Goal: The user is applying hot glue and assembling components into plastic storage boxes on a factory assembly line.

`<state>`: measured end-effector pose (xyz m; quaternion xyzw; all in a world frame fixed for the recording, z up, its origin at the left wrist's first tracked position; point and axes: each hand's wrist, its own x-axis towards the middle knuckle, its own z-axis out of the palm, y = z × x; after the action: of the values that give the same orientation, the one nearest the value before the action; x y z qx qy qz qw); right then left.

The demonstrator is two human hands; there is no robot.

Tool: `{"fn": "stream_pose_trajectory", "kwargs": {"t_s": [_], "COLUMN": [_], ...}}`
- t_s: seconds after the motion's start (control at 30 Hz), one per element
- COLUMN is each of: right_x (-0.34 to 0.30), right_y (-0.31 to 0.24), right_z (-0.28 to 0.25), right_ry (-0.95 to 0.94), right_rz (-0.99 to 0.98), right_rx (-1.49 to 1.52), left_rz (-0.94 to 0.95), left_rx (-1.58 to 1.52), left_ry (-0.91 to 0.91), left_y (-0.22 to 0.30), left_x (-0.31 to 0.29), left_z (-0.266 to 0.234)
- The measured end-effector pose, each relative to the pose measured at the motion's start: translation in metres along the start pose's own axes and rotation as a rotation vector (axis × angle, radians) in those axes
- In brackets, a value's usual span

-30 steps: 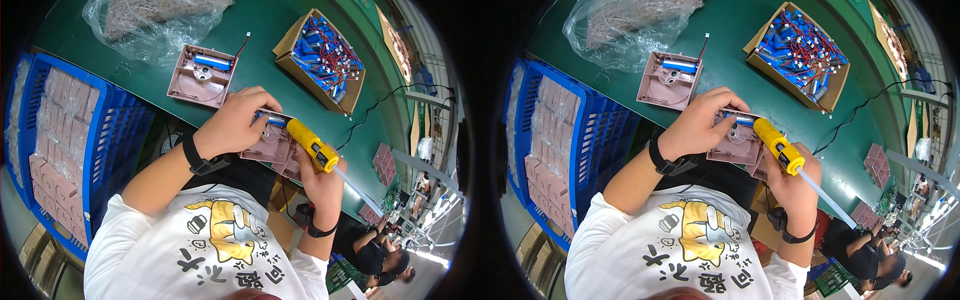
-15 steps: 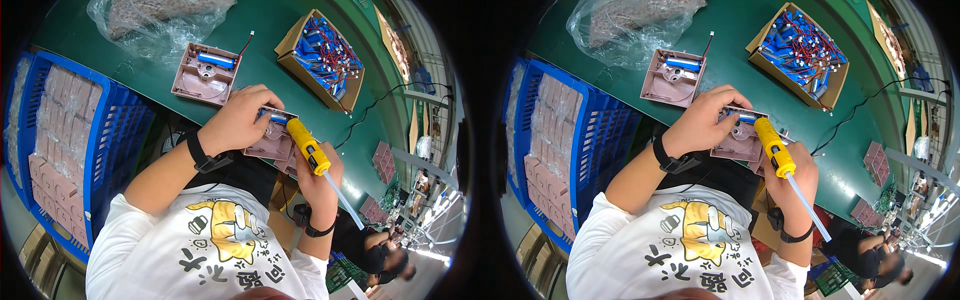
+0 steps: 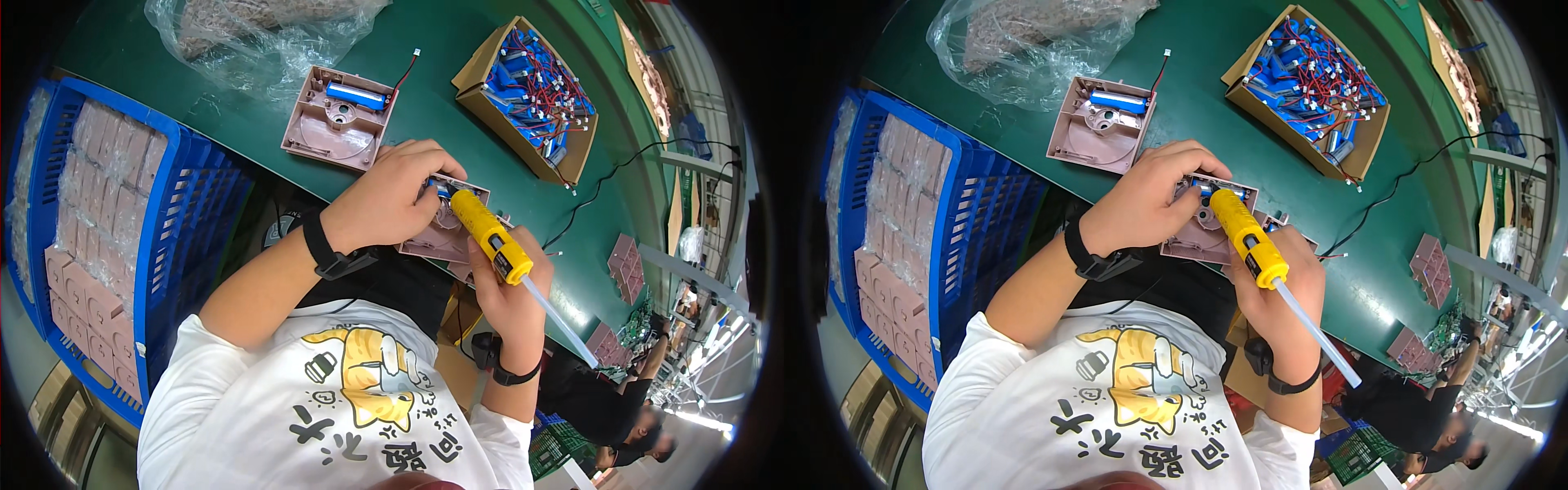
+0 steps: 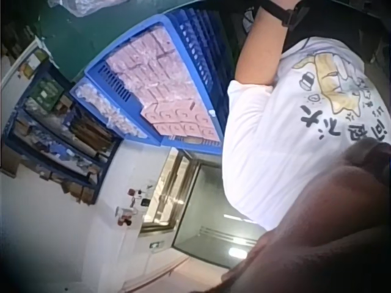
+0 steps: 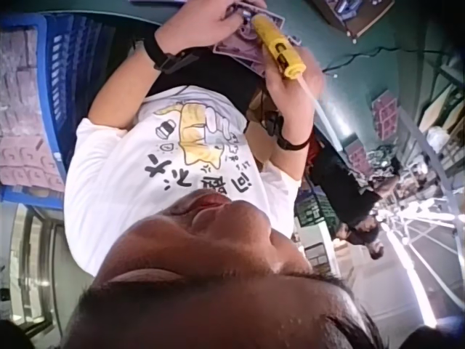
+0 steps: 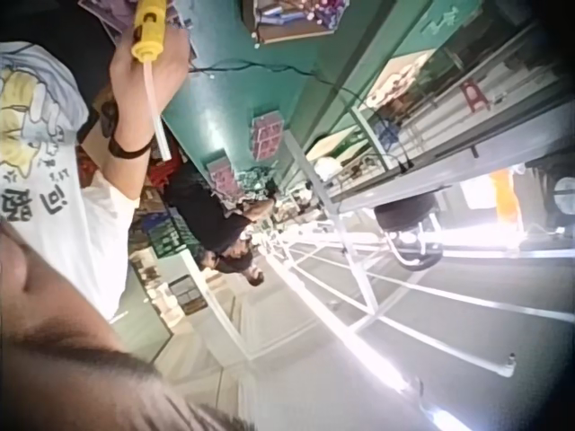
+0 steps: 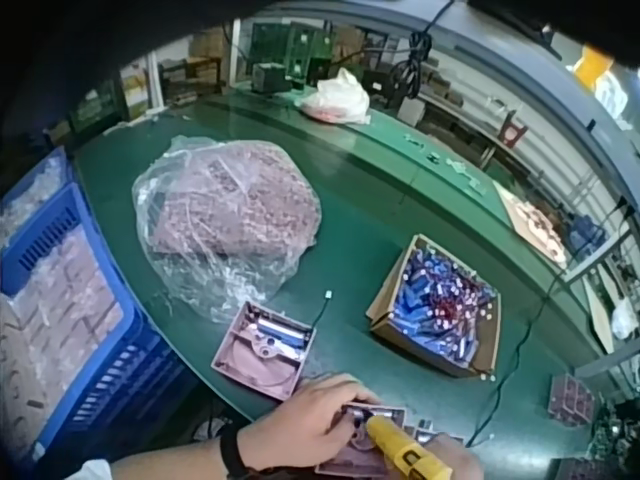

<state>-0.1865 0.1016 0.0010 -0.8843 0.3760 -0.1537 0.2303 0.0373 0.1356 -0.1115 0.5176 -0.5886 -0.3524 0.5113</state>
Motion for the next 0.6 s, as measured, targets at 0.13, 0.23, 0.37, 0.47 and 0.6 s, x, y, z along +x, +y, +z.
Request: {"fn": "stream_pose_trajectory", "kwargs": {"t_s": [0.13, 0.23, 0.37, 0.47, 0.6], "right_x": [0.004, -0.003, -0.012, -0.015, -0.018], "right_y": [0.000, 0.006, 0.009, 0.009, 0.009], "right_z": [0.001, -0.001, -0.010, -0.012, -0.009], "right_ry": [-0.047, -0.022, 0.003, 0.022, 0.035], "right_rz": [0.074, 0.055, 0.056, 0.065, 0.104], "right_rx": [0.029, -0.012, -0.076, -0.069, 0.025], "left_rz": [0.003, 0.011, 0.034, 0.023, 0.005], "left_rx": [0.005, 0.025, 0.057, 0.055, 0.062], "left_ry": [0.006, 0.024, 0.061, 0.061, 0.065], "left_y": [0.000, 0.003, 0.006, 0.006, 0.007], "left_x": [-0.001, -0.001, -0.001, -0.001, 0.001], "left_z": [0.001, 0.001, -0.001, 0.000, 0.002]}}
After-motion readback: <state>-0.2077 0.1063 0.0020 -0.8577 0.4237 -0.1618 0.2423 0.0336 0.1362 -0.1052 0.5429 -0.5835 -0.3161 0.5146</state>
